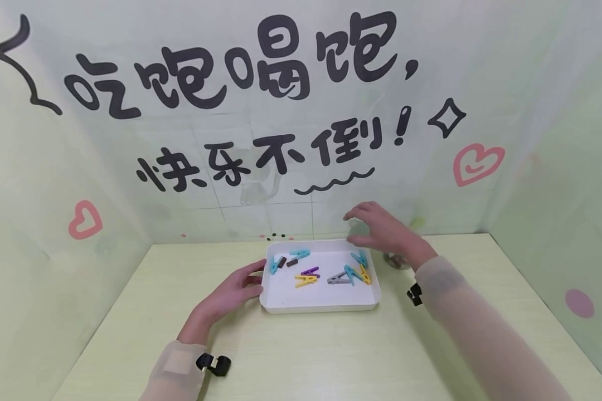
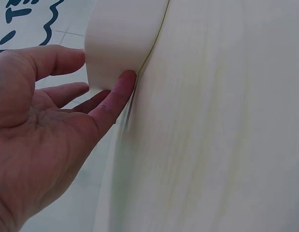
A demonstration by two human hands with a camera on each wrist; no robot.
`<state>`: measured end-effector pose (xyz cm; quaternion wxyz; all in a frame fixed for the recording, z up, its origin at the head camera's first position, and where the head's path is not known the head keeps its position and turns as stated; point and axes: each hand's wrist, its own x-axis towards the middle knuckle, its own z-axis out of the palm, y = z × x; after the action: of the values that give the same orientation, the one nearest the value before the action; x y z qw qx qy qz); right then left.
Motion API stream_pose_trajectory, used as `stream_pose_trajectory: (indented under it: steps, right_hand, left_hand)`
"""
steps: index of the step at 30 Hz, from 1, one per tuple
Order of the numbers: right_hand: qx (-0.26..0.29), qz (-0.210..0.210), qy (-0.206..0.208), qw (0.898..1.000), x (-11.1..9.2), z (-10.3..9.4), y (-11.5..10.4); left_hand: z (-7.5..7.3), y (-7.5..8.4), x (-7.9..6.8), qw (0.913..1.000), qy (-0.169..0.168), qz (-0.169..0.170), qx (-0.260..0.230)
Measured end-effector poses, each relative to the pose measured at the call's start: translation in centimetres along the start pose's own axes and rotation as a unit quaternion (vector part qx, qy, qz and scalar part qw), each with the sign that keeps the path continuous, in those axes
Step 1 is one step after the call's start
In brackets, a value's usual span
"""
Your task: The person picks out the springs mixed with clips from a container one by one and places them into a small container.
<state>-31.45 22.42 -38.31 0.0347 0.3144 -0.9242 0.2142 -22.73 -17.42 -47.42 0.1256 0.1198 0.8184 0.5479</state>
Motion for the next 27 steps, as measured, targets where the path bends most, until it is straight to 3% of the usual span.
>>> stream_pose_trajectory:
  steps: [17, 27]
  right_hand:
    - [0.001, -0.048, -0.094, 0.994, 6.5, 5.6, -3.9]
    - [-0.021, -0.059, -0.135, 0.989, 8.4, 9.0, -5.3]
  left_hand:
    - [0.0, 0.1, 0.0, 1.0, 0.005, -0.001, 0.002]
    - [-0.1, 0.0, 0.0, 1.0, -0.004, -0.002, -0.001]
